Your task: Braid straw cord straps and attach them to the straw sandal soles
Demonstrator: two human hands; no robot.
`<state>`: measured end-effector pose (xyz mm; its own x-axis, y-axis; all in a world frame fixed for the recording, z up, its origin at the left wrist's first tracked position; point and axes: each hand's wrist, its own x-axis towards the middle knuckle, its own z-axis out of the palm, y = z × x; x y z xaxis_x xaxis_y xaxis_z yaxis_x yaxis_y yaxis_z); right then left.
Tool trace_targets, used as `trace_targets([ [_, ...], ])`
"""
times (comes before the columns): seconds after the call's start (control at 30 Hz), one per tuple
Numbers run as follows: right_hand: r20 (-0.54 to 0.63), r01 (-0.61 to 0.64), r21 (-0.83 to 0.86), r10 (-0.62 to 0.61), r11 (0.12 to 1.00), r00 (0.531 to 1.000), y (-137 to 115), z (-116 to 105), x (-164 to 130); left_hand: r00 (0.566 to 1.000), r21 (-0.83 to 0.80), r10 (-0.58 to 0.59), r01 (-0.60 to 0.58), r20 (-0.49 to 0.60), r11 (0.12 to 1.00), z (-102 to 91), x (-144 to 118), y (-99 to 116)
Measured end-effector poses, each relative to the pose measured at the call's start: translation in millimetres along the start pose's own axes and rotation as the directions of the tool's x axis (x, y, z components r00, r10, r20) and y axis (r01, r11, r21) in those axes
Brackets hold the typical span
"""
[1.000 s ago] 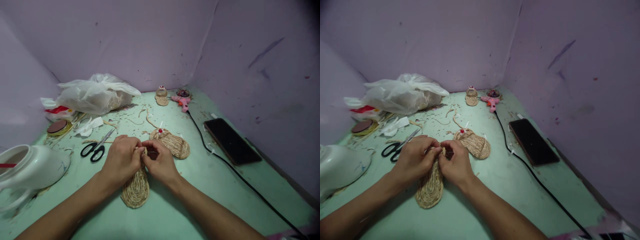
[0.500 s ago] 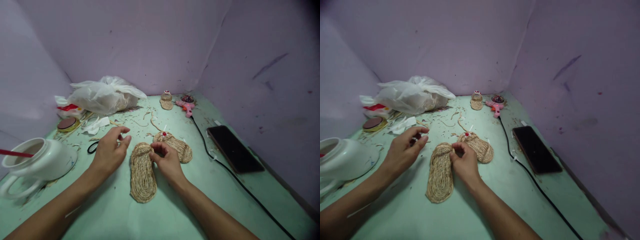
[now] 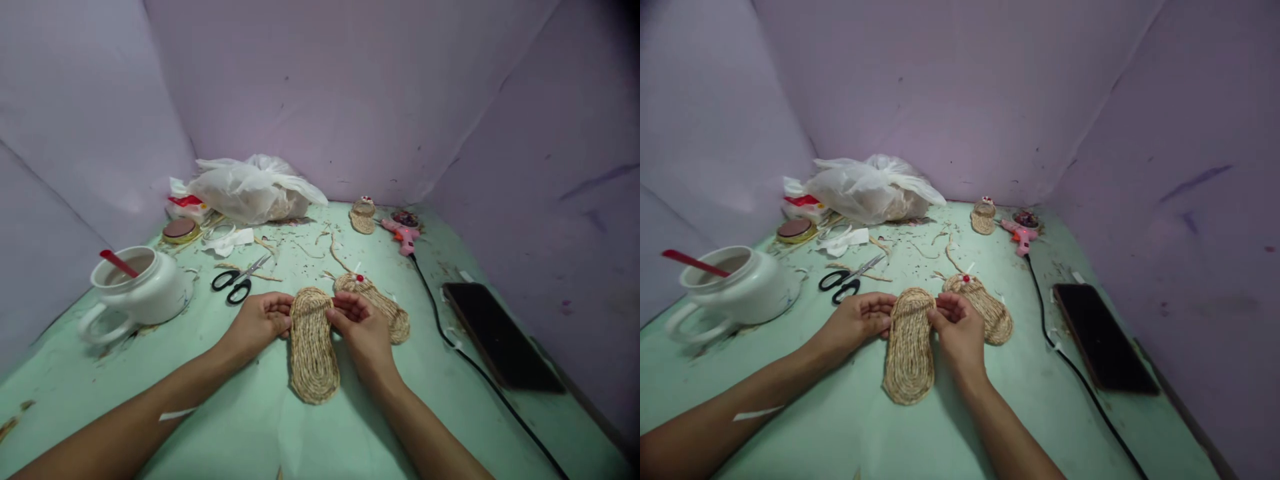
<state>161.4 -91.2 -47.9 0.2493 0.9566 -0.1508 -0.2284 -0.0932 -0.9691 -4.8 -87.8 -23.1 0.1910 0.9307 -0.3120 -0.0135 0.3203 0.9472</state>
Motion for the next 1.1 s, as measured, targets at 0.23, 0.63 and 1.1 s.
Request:
trace_targets([
  [0.23, -0.040, -0.045, 0.002, 0.045, 0.999, 0.998, -5.6, 0.4, -8.2, 0.998, -0.073, 0.019, -0.024, -0.062, 0.997, 5.4, 0.4, -6.6],
  [0.63, -0.044, -0.034, -0.030, 0.032, 0.999, 0.999, -1.7, -3.2, -6.5, 0.998, -0.172, 0.068, -0.068, -0.005, 0.983, 6.7, -5.0, -9.0],
  [1.1, -0.073, -0.018, -0.022, 0.016, 1.000, 0.997, -7.2, -1.0, -15.0, 0.995, -0.187, 0.096, -0.101, -0.032, 0.977, 5.4, 3.7, -13.8],
])
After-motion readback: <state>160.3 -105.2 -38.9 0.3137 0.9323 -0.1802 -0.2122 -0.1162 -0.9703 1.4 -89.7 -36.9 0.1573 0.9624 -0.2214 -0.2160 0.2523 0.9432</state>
